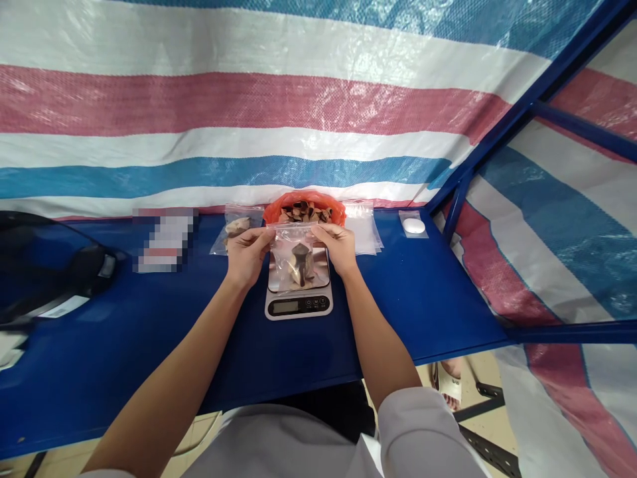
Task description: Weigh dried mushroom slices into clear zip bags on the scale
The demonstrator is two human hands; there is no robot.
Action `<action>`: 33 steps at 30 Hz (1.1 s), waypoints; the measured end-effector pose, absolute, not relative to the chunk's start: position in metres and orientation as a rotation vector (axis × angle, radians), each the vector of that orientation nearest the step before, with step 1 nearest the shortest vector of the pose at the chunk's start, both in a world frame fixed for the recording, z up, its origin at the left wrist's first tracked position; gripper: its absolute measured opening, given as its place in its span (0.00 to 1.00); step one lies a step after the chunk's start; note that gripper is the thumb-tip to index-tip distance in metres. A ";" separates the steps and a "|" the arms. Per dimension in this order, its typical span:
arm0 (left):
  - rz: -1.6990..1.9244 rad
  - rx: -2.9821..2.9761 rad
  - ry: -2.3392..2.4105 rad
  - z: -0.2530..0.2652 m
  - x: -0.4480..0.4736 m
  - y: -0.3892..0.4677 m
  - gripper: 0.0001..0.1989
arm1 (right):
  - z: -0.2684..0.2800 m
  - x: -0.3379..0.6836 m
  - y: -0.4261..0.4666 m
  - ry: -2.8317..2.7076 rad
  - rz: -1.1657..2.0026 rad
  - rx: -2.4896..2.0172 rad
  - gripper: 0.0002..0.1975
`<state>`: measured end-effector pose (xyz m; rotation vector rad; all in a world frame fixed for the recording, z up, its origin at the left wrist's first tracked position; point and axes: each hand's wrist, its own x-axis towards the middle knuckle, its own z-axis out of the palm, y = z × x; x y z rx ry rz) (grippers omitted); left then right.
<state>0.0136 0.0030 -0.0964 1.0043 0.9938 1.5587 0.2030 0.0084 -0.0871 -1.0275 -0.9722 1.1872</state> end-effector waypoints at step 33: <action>1.534 1.237 1.014 -0.085 0.026 0.009 0.14 | -0.083 0.199 0.006 -1.018 1.142 -1.011 0.19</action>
